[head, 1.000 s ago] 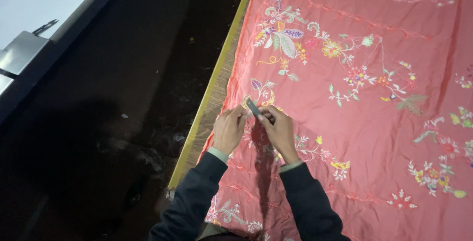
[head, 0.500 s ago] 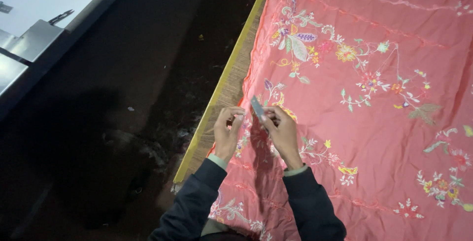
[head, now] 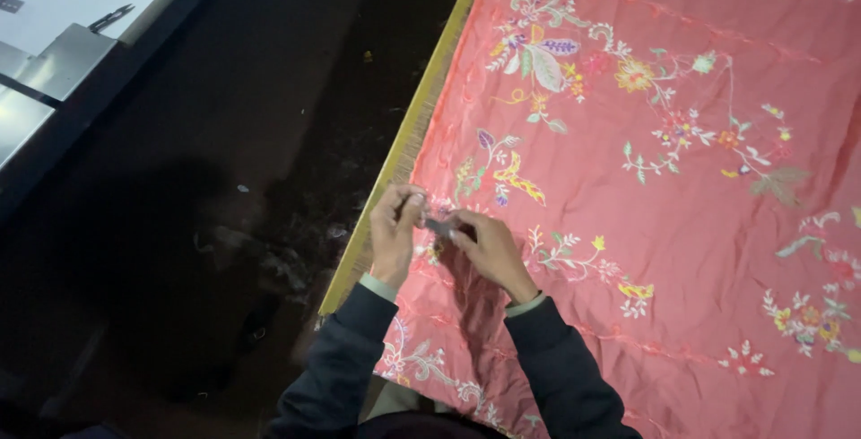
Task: The person uses a small blade to cut loose threads and loose embroidery stitches on a pink floral fabric laid out on a table. The person repeatedly picks at the fabric with one hand while cutting with the other, removing small pieces of thread.
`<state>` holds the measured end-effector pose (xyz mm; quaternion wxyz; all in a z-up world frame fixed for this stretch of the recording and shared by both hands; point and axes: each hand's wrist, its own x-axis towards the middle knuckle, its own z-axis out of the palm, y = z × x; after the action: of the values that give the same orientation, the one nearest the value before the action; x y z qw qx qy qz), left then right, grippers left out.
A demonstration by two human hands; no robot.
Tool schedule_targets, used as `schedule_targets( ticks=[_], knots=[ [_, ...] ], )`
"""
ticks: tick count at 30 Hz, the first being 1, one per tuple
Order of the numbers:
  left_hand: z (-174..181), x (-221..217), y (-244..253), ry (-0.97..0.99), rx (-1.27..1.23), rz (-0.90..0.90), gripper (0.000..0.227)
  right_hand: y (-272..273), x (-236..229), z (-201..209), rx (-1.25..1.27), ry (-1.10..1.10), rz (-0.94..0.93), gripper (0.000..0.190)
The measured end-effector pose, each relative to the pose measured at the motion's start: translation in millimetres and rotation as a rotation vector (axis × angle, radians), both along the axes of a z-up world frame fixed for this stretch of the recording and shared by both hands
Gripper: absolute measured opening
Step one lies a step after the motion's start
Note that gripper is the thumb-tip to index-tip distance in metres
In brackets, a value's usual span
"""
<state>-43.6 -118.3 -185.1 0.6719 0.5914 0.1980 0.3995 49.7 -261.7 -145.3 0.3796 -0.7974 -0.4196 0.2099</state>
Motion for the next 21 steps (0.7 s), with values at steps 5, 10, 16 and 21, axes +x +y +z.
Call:
schedule_targets(
  ticks=[5, 10, 16, 21],
  knots=[
    [-3.0, -12.1, -7.9, 0.244, 0.195, 0.031, 0.009, -84.2, 3.5, -46.4, 0.095, 0.248, -0.208, 0.023],
    [-52.0, 15.7, -46.4, 0.474, 0.275, 0.006, 0.007, -226.6, 67.0, -105.5, 0.291, 0.311, -0.652, 0.013],
    [-95.9, 41.8, -54.0, 0.419, 0.649, 0.279, 0.004, -334.7, 122.9, -121.1, 0.462, -0.277, -1.016, 0.011],
    [-124.0, 34.7, -32.6, 0.503, 0.859, 0.311, 0.013, -350.3, 119.6, -135.6, 0.48, -0.191, -0.988, 0.027]
  ],
)
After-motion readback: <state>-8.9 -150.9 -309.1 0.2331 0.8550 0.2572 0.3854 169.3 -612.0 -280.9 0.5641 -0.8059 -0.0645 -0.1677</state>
